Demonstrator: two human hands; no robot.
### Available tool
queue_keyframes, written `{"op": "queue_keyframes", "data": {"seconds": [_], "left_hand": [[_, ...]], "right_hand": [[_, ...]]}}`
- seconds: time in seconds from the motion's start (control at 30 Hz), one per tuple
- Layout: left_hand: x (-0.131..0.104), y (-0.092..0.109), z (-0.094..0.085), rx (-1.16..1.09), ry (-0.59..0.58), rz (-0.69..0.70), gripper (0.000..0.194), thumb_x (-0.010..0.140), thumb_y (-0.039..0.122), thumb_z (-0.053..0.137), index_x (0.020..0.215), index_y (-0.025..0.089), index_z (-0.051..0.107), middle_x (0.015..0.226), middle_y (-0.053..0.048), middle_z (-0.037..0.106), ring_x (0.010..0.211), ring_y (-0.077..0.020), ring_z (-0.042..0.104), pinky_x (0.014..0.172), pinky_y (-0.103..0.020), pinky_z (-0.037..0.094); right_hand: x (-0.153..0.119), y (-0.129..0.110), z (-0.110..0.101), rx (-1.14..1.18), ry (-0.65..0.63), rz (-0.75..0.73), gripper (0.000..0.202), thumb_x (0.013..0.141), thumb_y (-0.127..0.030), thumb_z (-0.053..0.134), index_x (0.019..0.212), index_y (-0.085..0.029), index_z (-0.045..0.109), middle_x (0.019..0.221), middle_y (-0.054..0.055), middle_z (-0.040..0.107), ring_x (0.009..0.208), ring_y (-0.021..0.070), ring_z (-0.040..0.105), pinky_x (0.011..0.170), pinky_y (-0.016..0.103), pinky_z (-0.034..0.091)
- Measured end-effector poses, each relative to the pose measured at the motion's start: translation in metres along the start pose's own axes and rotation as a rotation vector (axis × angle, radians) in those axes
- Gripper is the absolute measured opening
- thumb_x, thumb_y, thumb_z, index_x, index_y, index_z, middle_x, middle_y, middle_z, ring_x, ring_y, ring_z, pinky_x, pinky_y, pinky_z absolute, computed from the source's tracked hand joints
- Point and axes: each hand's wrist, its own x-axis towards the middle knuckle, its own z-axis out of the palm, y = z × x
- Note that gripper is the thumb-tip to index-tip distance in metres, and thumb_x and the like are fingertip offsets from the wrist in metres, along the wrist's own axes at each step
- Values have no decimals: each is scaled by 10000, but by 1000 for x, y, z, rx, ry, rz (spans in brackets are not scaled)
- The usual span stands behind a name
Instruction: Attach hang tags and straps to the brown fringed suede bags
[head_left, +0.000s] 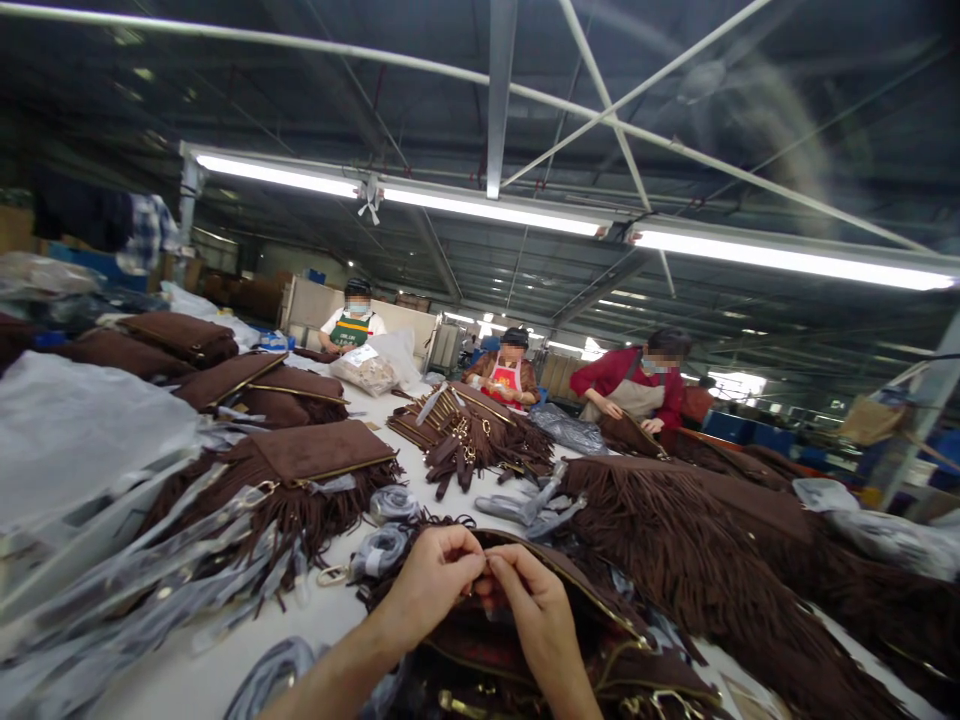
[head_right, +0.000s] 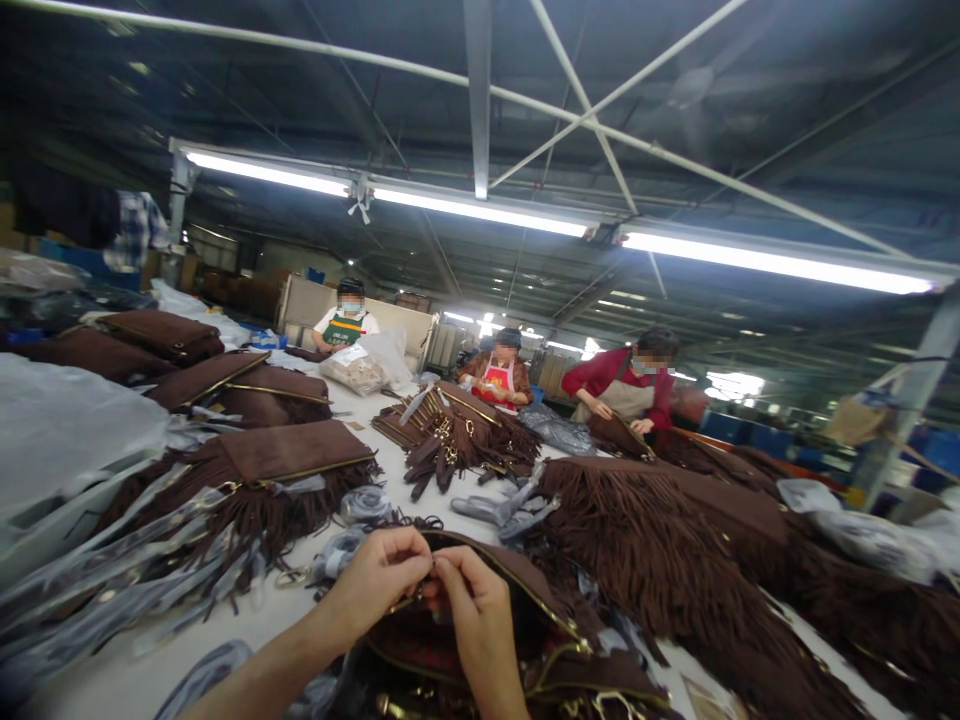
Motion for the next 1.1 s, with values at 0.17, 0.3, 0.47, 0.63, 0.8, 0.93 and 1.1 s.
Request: {"op": "queue_keyframes", "data": {"seconds": [0.17,0.3,0.47,0.63,0.8,0.93,1.1], "left_hand": [[-2,-2,-1,82,17,43,94,673,231,502,632,163,552,540,41,504,516,-107,425,518,-221,322],[-7,-2,-3,319,33,128,110,679,164,458,611,169,545,594,23,539,607,-134,485,582,-234,346],[-9,2,-4,578,16,166,171,719,141,434,627,174,574,617,10,561,646,-150,514,618,-245,354],[-11,24,-38,513,-73,290,337,774,112,384,967,179,652,927,-31,644,790,-155,572,782,-256,429],[-29,18,-93,816,-92,89,438,637,52,443,1025,181,601,1032,-58,625,968,-211,559,852,-298,418],[-39,-7,-97,892,-190,108,328,672,143,528,990,185,600,1026,-64,625,969,-231,547,826,-299,408],[-35,-6,-87,698,-134,114,74,752,180,474,755,184,547,745,1,585,726,-160,512,639,-239,358]], "right_hand": [[-1,1,-1,-168,-34,-89,358,928,-437,488,692,-190,593,628,-15,573,596,149,526,555,232,409],[-4,-3,-5,-317,-105,-149,354,955,-365,437,661,-197,540,612,-33,527,585,129,496,561,226,367],[-3,-5,-3,-426,-162,-194,341,961,-320,429,661,-204,545,632,-36,522,614,127,493,581,224,361],[3,8,-15,-432,46,-117,263,923,-376,493,831,-220,684,758,32,675,700,198,599,654,280,461],[2,-1,-31,-409,72,-128,229,819,-373,610,949,-252,754,990,81,747,918,312,661,867,432,484],[-10,-30,-14,-465,70,-169,193,822,-383,596,859,-268,747,841,63,747,767,281,671,735,376,506],[-25,-42,22,-517,-188,-140,143,815,-297,627,933,-282,705,836,34,711,750,242,645,681,309,480]]}}
